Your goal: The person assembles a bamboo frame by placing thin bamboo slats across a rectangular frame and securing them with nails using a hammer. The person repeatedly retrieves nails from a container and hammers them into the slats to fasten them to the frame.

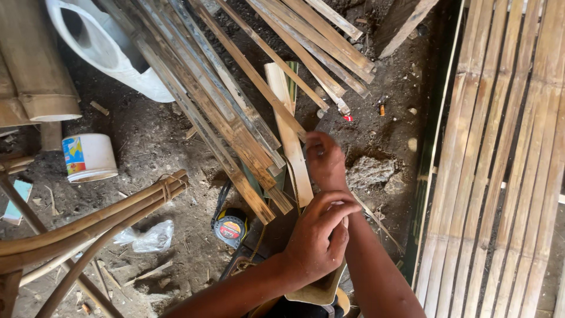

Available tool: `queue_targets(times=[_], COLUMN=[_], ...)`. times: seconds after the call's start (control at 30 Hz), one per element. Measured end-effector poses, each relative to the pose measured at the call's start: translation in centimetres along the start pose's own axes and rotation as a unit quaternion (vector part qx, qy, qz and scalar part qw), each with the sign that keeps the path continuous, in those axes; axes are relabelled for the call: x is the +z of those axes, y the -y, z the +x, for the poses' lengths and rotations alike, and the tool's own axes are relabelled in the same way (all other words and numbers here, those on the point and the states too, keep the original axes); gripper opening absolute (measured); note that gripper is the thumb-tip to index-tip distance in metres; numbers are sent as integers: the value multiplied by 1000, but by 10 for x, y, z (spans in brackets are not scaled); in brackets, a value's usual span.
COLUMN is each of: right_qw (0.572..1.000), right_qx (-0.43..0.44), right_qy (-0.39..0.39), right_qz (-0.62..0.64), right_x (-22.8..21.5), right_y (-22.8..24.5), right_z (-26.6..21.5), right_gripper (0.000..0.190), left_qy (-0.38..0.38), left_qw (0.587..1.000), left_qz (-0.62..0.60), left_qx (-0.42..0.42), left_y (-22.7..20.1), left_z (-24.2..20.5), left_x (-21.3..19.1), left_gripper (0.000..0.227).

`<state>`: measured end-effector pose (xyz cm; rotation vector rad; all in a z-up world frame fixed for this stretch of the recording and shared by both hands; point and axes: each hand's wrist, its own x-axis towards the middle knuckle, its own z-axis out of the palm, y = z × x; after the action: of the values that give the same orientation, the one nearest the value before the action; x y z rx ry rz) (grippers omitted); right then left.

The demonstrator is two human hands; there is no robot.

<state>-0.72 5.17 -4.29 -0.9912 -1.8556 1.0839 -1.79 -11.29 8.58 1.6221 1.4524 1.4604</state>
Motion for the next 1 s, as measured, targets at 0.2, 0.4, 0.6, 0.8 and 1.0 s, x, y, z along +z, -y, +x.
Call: queue_targets(times=[0.2,0.4,0.6,0.8,1.0], right_qw=[999,954,966,982,977], right_qx=[-5,97,151,118,-43], right_qy=[-20,51,-68,2,-25], right_qz=[-24,280,200,147,-209], right_x=[6,-1,-36,-64,-72], right_y=[-34,-43,-45,-45,-52], right_z=[25,35,65,106,150], right_gripper=[33,21,9,7,28], left_qy=[19,-31,-198,-244,-374], left_qw=[999,998,960,857,792], left_qz=[-12,23,-6,104,57], left_qx=[-33,53,-198,-442,-480], left_y=[-5,10,119,243,288], left_z=[4,46,203,251,259], left_x=[4,0,-36,-3,23], left_gripper=[32,31,43,59,81])
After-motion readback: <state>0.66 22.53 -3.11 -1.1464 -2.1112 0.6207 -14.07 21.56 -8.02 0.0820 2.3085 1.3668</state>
